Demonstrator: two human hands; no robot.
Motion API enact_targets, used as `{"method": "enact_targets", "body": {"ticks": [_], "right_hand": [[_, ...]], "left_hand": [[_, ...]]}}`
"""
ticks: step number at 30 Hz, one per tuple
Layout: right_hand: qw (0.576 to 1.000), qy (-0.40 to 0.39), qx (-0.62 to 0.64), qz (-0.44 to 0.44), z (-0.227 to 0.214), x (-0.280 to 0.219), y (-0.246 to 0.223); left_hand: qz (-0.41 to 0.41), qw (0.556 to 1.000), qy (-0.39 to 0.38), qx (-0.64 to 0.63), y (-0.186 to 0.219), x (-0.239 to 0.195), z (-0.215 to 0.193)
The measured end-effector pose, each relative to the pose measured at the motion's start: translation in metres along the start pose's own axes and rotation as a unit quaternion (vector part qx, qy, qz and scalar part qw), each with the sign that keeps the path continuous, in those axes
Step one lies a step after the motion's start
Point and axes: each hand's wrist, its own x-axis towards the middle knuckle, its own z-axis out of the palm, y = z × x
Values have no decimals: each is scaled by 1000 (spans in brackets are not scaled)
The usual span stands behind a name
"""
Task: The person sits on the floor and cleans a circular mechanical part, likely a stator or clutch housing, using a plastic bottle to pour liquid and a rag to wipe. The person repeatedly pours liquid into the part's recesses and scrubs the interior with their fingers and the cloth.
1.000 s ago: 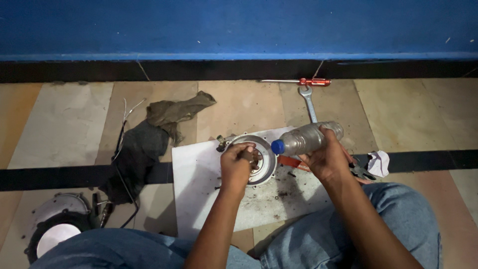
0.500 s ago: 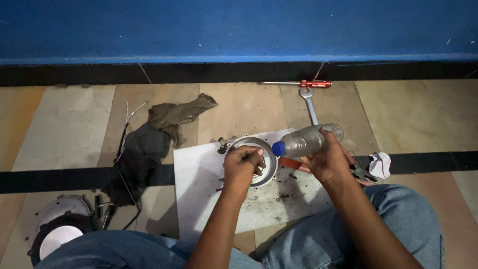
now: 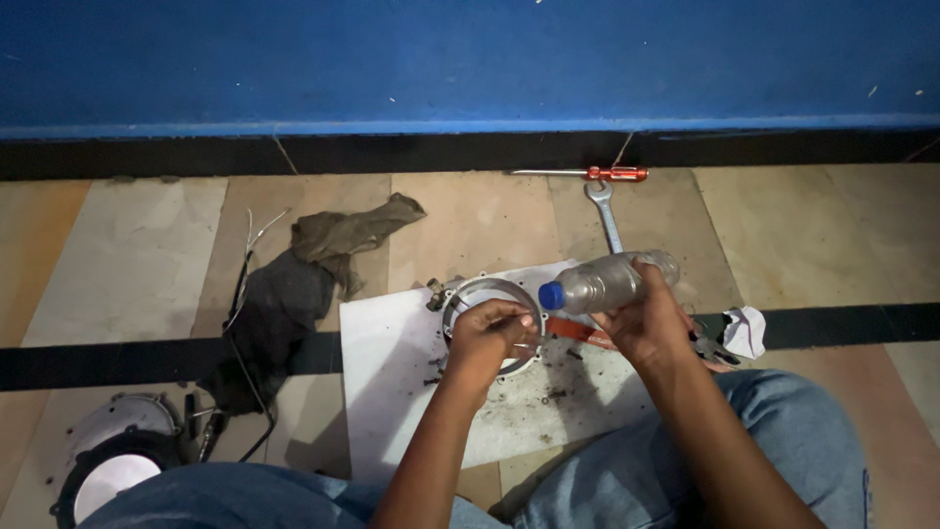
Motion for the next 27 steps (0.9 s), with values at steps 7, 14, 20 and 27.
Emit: {"method": "enact_targets", "body": {"ticks": [7, 14, 20, 27], "right_hand": [[1000, -7, -12, -2, 4, -6, -1], [1000, -8, -13, 3, 9, -10, -2], [1000, 4, -18, 6, 12, -12, -2], [1000, 7, -23, 2, 12, -13, -2]], "left_hand": [[-4, 1000, 15, -3, 5, -1, 3], [21, 996, -6, -85, 6, -3, 3], [16, 996, -6, -87, 7, -4, 3], [1, 995, -24, -102, -3, -2, 0]]}}
